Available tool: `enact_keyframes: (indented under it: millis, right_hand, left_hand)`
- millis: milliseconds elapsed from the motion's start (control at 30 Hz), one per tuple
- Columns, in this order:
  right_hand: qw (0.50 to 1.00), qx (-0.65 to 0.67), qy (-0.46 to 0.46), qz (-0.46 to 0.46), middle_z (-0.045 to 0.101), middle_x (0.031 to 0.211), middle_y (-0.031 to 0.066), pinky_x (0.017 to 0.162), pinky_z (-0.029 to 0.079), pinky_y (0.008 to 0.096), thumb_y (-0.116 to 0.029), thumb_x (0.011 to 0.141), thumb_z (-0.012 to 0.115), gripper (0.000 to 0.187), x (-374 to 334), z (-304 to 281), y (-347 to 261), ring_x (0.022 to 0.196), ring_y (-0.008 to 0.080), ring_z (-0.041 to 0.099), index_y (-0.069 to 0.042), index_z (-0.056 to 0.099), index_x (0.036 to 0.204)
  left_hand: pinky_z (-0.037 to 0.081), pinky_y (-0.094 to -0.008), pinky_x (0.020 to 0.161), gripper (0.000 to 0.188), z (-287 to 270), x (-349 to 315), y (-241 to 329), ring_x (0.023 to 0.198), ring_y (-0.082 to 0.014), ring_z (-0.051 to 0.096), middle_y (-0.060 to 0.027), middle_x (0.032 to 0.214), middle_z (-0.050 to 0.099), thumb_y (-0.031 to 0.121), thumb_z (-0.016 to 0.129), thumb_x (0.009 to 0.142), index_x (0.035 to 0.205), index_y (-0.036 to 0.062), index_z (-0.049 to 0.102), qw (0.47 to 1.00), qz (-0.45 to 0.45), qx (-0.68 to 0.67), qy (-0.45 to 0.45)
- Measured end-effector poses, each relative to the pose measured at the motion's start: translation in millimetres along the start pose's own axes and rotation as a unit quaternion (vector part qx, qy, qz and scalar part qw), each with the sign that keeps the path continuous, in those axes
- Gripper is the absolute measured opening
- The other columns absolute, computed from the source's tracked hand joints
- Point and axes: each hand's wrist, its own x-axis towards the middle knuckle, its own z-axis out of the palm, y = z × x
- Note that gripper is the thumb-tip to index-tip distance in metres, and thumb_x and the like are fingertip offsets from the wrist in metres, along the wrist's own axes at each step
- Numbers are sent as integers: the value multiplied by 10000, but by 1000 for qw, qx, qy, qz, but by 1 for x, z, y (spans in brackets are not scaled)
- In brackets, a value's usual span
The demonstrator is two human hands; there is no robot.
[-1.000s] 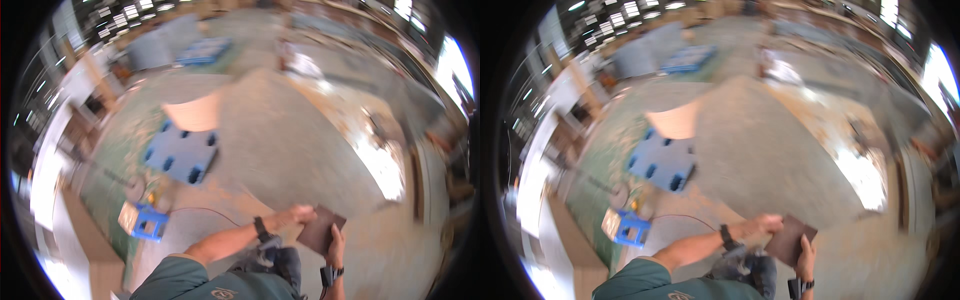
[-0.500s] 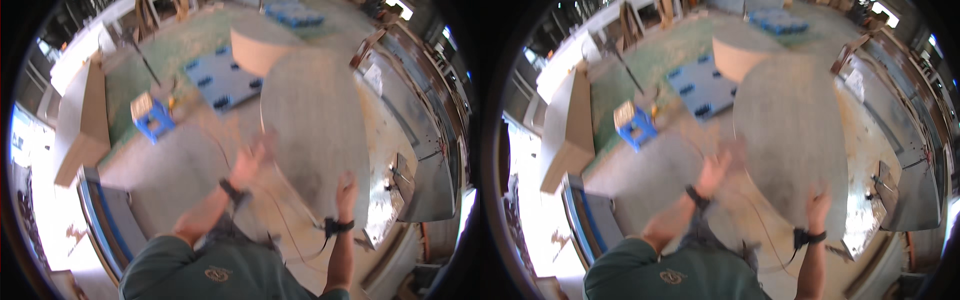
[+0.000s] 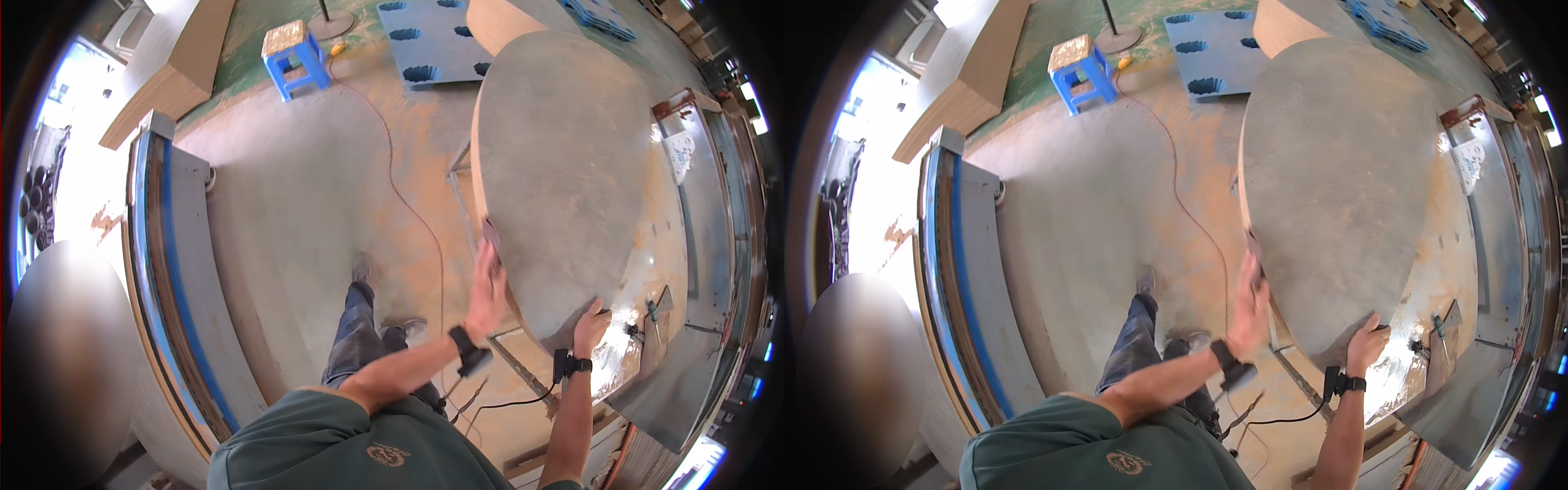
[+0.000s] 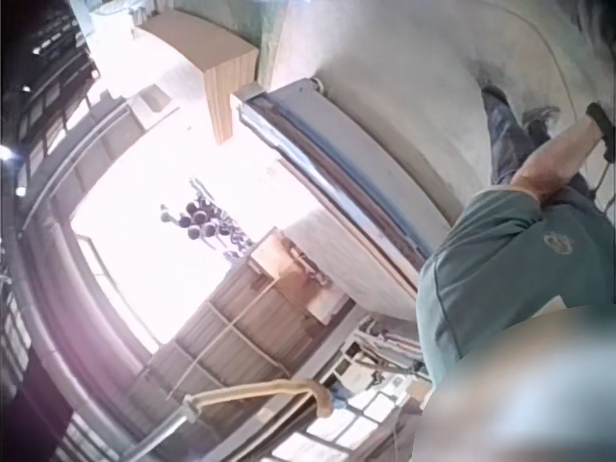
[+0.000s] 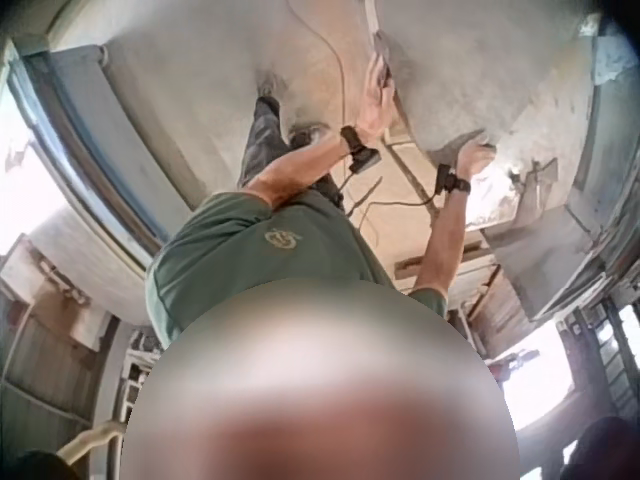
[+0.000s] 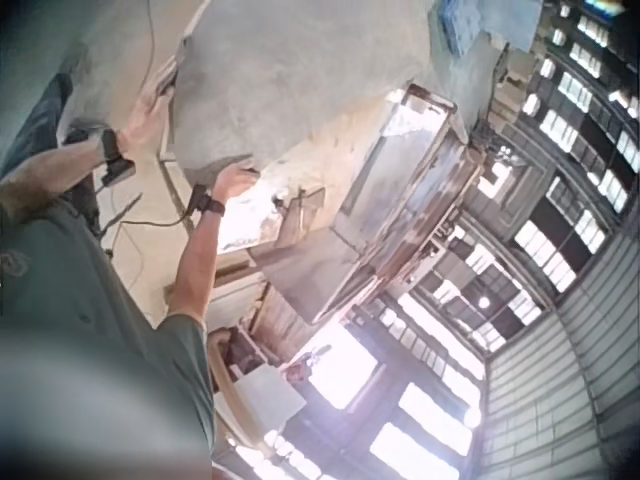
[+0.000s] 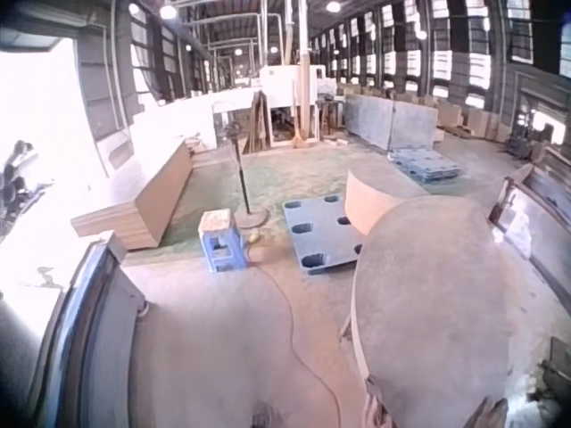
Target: The person clears wood scraps from a machine, places a large panel onto the machine bed, and sands the edges of a semi-circular board. They then move the board onto a stack on a pallet and operate a computer console.
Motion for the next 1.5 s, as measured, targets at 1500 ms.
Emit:
enact_keyframes:
  millis: [1500]
  right_hand:
    - [992, 2, -34, 118, 361, 1396, 321, 1085, 291, 438, -396, 1004, 288, 630, -5, 0, 5, 1290, 439, 365, 93, 299, 1400]
  left_hand:
    - [293, -400, 1103, 524, -4, 440, 5, 1324, -379, 363, -271, 1403, 387, 297, 380, 1004, 1369, -77, 344, 957, 10, 29, -287]
